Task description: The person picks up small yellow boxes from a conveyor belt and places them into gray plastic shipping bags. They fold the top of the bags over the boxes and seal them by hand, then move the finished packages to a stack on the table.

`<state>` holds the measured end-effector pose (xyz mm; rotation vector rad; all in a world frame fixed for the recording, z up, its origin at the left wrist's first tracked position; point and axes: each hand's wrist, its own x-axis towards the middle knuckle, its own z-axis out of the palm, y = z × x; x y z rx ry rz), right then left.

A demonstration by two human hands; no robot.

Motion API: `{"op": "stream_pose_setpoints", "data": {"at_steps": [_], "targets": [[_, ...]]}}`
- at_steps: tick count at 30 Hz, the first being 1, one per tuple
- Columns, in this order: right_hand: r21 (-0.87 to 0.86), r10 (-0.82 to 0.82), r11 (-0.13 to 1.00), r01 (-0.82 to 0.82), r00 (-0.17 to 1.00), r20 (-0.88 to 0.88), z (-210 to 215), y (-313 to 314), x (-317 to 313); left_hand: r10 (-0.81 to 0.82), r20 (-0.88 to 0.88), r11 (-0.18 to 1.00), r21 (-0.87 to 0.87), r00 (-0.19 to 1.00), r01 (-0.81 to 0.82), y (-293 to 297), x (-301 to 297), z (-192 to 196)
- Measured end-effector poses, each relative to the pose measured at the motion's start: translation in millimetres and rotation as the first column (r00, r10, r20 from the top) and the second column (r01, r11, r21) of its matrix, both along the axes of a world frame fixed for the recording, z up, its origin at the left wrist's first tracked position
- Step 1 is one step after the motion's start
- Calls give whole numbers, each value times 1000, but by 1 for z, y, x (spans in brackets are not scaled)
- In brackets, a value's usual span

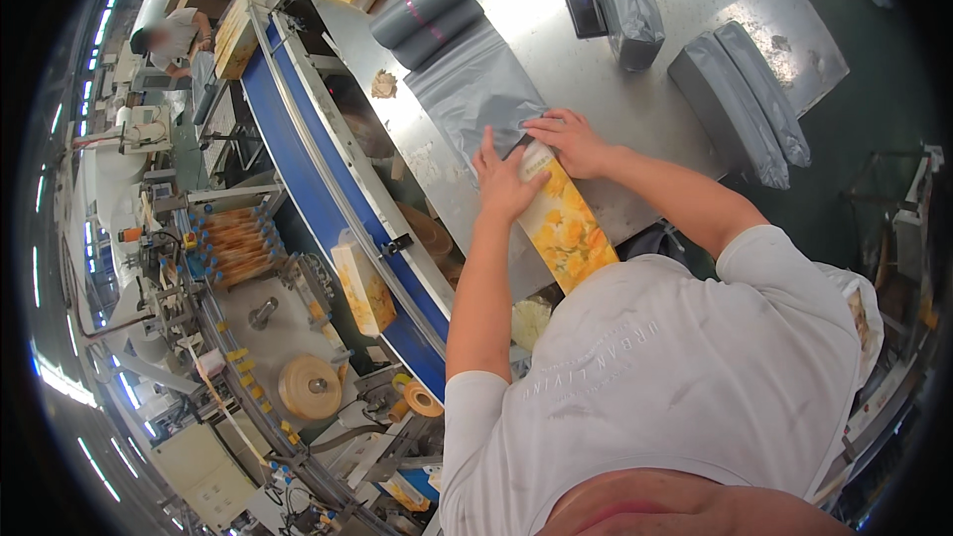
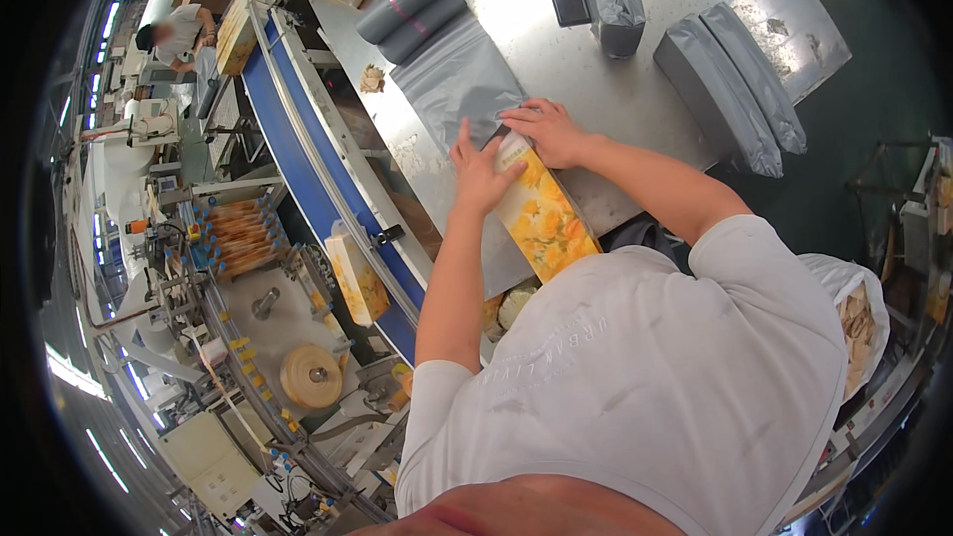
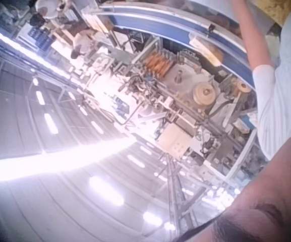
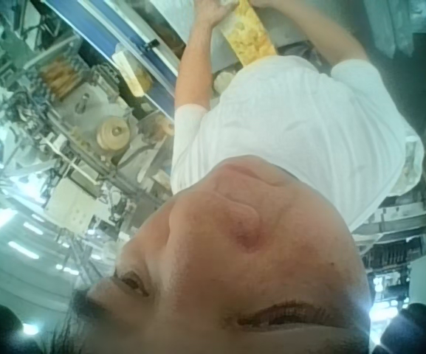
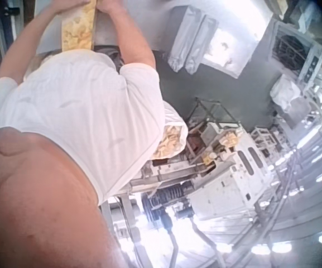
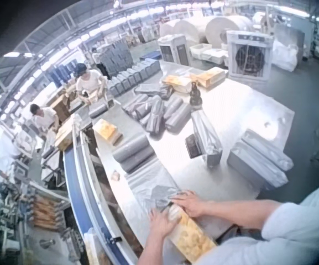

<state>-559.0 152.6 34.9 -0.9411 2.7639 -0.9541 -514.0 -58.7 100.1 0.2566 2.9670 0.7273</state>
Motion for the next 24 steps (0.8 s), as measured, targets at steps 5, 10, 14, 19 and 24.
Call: {"op": "stream_pose_setpoints", "data": {"at_steps": [5, 10, 14, 19, 24], "targets": [[158, 177, 974, -160, 979, -103, 36, 25, 33, 402, 69, 868, 290, 913, -404, -3, 23, -57], [-335, -172, 929, 159, 985, -11, 3, 4, 27, 230, 194, 870, 398, 954, -291, -27, 80, -96], [169, -98, 981, 93, 995, 21, -15, -12, -3, 6, 199, 922, 379, 980, -83, -47, 82, -77], [161, -220, 965, 207, 973, 68, -28, 0, 12, 59, 119, 815, 568, 991, -117, -48, 83, -36], [137, -285, 957, 256, 914, 288, 0, -16, 37, 218, 32, 976, -20, 975, -218, -72, 30, -112]]}}
